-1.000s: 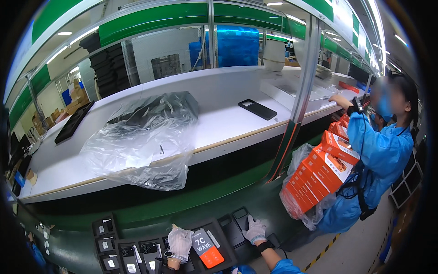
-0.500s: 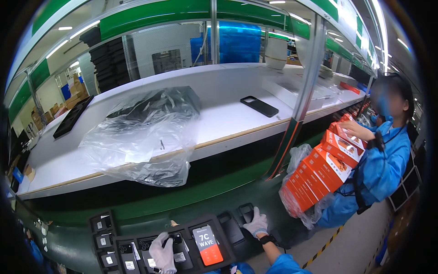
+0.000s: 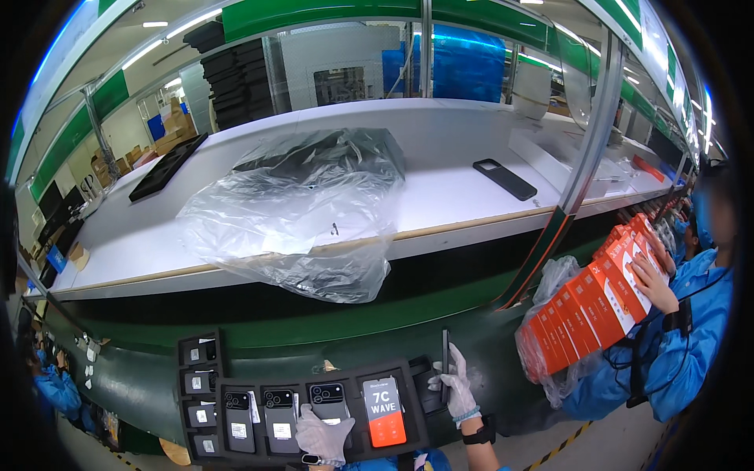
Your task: Placing labeled electronic components into a tray on a production line.
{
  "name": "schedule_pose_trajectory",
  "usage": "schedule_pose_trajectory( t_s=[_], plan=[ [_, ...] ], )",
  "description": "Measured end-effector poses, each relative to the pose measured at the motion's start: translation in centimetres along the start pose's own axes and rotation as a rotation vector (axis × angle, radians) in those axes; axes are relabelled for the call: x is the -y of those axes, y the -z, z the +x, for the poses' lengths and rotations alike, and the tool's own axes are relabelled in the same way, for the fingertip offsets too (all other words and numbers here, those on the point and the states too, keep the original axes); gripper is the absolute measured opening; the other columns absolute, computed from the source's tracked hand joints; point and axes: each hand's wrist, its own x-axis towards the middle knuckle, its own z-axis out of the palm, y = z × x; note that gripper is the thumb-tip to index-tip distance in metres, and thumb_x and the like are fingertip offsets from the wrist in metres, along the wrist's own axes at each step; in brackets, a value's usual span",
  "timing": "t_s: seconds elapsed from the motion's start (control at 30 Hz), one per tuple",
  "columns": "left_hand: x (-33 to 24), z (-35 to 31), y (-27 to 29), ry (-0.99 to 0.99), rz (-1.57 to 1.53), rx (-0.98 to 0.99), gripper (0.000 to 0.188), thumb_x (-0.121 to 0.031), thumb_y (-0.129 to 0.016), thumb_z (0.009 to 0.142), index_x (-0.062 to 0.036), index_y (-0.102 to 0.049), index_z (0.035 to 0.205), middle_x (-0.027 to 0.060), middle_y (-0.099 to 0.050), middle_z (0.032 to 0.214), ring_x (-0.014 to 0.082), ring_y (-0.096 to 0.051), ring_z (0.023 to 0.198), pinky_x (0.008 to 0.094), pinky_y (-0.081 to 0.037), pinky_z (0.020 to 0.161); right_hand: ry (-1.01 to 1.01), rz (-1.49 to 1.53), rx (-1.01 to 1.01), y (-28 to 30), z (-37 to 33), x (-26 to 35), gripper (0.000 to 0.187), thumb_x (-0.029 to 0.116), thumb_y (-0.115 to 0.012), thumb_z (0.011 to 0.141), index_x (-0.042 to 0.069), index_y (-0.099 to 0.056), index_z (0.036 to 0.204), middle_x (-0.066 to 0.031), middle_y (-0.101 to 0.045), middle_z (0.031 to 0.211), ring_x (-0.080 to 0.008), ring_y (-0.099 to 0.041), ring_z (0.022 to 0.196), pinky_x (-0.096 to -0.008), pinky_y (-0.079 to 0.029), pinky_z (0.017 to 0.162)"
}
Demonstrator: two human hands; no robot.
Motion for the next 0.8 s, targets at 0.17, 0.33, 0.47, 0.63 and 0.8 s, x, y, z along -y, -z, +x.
schedule_pose_trajectory(
  t_s=[0.17,0.33,0.47,0.63,0.8],
  plan=[
    [0.0,0.5,-0.1,0.121,-0.361,0.109,0.081,-0.031,-0.094,0.049,-0.0048,-0.052,0.113,0.0190,-0.070,0.087,0.0376,-0.069,0.080,0.0434,-0.055,0.074,0.046,0.157,0.171,-2.9,-1.0,1.0,0.097,0.016,-0.061,0.069,0.018,-0.017,0.155,-0.0146,-0.047,0.124,-0.0229,-0.064,0.085,-0.0368,-0.056,0.079],
    [2.5,2.3,-0.7,-0.062,-0.406,0.091,0.066,-0.036,-0.091,0.056,-0.0001,-0.056,0.099,0.0196,-0.067,0.081,0.0356,-0.068,0.075,0.0437,-0.054,0.068,-0.056,0.335,0.343,-3.7,-2.1,0.7,0.078,0.023,-0.063,0.083,0.013,-0.026,0.150,-0.0182,-0.052,0.125,-0.0325,-0.066,0.092,-0.0452,-0.054,0.088],
    [2.2,2.1,1.8,0.154,-1.203,0.514,0.043,-0.022,-0.082,0.074,0.0000,-0.057,0.101,0.0128,-0.067,0.087,0.0258,-0.068,0.078,0.0372,-0.056,0.072,0.026,0.037,0.282,-4.9,-3.3,-0.5,0.034,0.017,-0.053,0.093,0.004,-0.046,0.124,-0.0161,-0.056,0.122,-0.0265,-0.061,0.101,-0.0384,-0.051,0.090],
    [2.8,-0.4,4.0,0.477,-1.779,0.616,0.050,-0.027,-0.066,0.080,-0.0046,-0.060,0.124,0.0150,-0.061,0.124,0.0306,-0.062,0.108,0.0416,-0.052,0.094,-0.022,0.099,0.340,-11.6,-6.6,4.1,0.063,0.025,-0.058,0.091,0.000,-0.032,0.142,-0.0132,-0.052,0.130,-0.0213,-0.053,0.118,-0.0361,-0.041,0.104],
    [-3.0,-0.3,11.7,0.689,-1.839,0.629,0.059,-0.019,-0.057,0.081,-0.0036,-0.049,0.137,0.0170,-0.059,0.126,0.0342,-0.060,0.110,0.0420,-0.050,0.098,0.208,0.113,0.385,-14.4,-8.1,2.3,0.065,0.024,-0.061,0.093,0.001,-0.030,0.145,-0.0172,-0.050,0.135,-0.0262,-0.053,0.122,-0.0391,-0.041,0.104]
  ],
)
